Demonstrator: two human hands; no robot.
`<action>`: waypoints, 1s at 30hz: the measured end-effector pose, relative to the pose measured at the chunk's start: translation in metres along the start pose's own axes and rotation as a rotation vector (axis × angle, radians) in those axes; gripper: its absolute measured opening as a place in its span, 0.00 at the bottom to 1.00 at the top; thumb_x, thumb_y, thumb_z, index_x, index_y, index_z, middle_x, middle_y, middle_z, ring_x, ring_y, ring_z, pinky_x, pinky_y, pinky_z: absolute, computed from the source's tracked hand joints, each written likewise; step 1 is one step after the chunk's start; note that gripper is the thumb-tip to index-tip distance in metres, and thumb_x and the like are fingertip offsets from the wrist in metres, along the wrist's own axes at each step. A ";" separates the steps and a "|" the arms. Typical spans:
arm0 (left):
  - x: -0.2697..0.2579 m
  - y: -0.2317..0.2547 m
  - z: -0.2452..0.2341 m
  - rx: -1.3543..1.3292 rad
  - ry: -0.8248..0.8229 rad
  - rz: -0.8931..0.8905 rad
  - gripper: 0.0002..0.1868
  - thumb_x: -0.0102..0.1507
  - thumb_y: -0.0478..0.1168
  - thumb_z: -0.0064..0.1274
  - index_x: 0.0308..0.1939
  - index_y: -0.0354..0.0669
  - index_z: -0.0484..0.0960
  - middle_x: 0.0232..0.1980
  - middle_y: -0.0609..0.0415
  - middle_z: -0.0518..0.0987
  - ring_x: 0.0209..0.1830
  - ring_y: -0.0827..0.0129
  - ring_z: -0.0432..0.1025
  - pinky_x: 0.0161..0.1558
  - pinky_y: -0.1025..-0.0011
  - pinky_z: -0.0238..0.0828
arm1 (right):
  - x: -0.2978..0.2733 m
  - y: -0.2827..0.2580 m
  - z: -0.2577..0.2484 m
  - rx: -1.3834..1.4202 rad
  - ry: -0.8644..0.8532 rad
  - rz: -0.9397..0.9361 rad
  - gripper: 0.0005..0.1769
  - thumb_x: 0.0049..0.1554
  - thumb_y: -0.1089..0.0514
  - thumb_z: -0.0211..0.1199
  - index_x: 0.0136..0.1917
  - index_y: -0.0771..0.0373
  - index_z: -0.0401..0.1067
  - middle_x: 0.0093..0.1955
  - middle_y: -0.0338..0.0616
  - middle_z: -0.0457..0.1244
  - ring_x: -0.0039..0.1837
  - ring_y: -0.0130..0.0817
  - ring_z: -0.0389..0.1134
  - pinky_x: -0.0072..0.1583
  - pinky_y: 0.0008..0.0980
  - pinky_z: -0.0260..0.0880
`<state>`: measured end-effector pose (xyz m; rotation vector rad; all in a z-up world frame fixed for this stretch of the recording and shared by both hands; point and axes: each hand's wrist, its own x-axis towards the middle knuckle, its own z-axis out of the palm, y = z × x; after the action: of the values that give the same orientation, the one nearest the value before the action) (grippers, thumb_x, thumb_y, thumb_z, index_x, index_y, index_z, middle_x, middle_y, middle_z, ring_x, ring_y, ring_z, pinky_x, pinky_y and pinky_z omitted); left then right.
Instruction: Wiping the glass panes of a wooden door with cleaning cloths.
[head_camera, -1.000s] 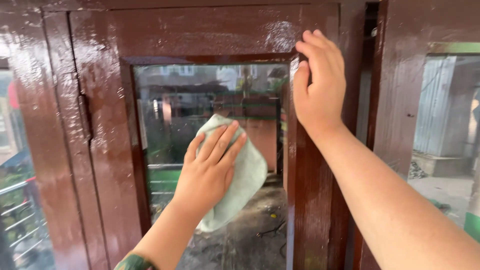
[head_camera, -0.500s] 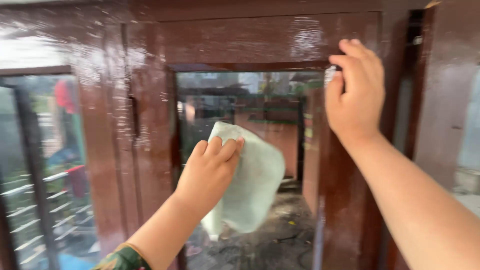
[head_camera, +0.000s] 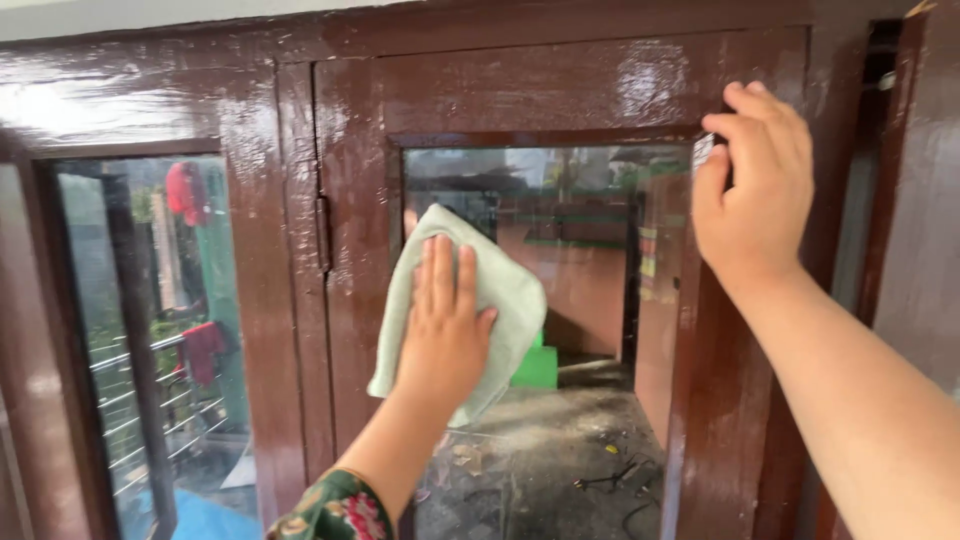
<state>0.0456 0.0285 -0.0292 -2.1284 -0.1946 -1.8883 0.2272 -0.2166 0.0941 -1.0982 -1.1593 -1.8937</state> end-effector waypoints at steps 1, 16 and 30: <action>0.000 -0.004 -0.002 -0.057 -0.022 0.030 0.41 0.65 0.47 0.50 0.77 0.29 0.54 0.80 0.30 0.53 0.81 0.40 0.44 0.77 0.48 0.42 | 0.001 -0.001 -0.001 -0.005 0.004 -0.005 0.09 0.65 0.73 0.57 0.58 0.68 0.70 0.71 0.53 0.64 0.78 0.52 0.61 0.78 0.46 0.61; 0.078 0.113 0.053 -0.062 0.169 -0.231 0.43 0.66 0.55 0.47 0.79 0.35 0.55 0.82 0.34 0.50 0.84 0.43 0.41 0.79 0.41 0.32 | -0.001 -0.002 0.001 -0.012 -0.007 0.002 0.08 0.64 0.72 0.57 0.57 0.67 0.71 0.73 0.52 0.63 0.79 0.54 0.61 0.78 0.49 0.61; 0.068 0.029 0.032 0.006 0.158 -0.189 0.39 0.67 0.50 0.47 0.78 0.35 0.59 0.84 0.39 0.50 0.85 0.47 0.40 0.79 0.43 0.29 | 0.003 -0.012 -0.001 0.010 0.002 0.028 0.10 0.62 0.71 0.58 0.57 0.66 0.71 0.73 0.56 0.62 0.78 0.56 0.60 0.76 0.49 0.60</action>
<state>0.0931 0.0045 0.0311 -2.0065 -0.3793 -2.1474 0.2150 -0.2135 0.0924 -1.1016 -1.1453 -1.8654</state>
